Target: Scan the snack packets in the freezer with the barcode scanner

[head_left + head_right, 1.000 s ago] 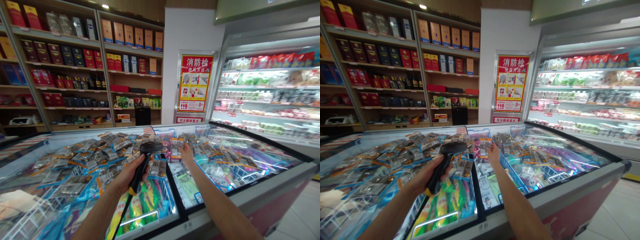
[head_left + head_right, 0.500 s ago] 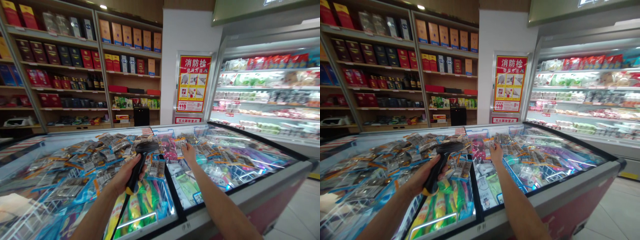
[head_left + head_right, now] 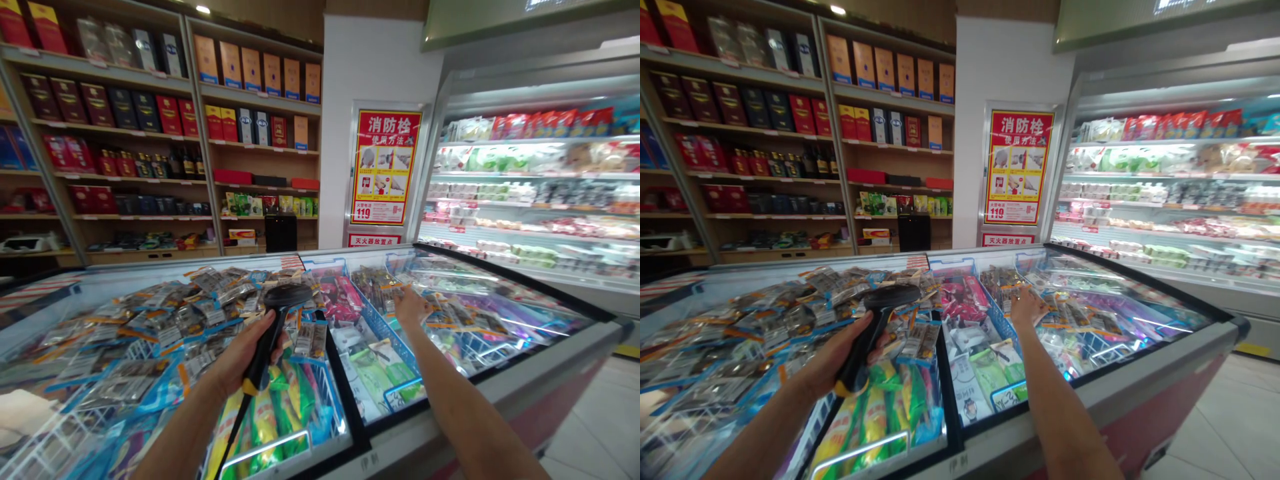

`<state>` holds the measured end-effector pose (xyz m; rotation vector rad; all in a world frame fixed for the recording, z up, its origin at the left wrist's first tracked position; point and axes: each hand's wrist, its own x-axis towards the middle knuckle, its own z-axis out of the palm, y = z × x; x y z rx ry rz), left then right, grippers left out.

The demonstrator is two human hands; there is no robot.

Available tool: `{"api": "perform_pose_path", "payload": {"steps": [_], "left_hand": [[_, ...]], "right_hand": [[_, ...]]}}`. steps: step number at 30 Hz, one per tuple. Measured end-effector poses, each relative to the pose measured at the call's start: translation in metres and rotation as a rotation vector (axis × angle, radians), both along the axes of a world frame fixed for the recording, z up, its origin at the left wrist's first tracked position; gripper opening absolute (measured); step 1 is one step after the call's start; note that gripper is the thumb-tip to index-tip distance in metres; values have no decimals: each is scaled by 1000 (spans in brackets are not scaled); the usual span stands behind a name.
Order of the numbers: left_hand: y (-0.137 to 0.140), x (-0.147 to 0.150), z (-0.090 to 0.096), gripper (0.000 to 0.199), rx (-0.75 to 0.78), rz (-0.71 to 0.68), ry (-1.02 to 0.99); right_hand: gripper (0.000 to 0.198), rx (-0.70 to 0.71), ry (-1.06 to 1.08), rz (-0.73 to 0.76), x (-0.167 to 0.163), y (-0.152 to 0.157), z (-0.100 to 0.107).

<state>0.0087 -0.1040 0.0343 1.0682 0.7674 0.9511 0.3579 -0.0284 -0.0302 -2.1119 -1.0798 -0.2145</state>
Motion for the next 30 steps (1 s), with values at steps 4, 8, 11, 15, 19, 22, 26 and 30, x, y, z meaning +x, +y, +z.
{"api": "perform_pose_path", "payload": {"steps": [4, 8, 11, 15, 19, 22, 26, 30], "left_hand": [[0, 1, 2, 29, -9, 22, 3], [0, 1, 2, 28, -3, 34, -6], [0, 0, 2, 29, 13, 23, -8], [0, 0, 2, 30, 27, 27, 11], [1, 0, 3, 30, 43, 17, 4], [1, 0, 3, 31, 46, 16, 12], [2, -1, 2, 31, 42, 18, 20], [2, -1, 2, 33, 43, 24, 27]], "right_hand": [[29, -28, -55, -93, 3, -2, -4], [29, 17, -99, -78, -16, -6, 4], [32, 4, -114, 82, -53, -9, 15], [43, -208, -68, 526, -112, -17, 23], [62, -331, -71, 652, -143, -27, 20], [73, -322, -104, 677, -146, -32, 17], [63, -317, -125, 689, -140, -29, 13], [42, -360, -77, 689, -131, -19, 7]]}}
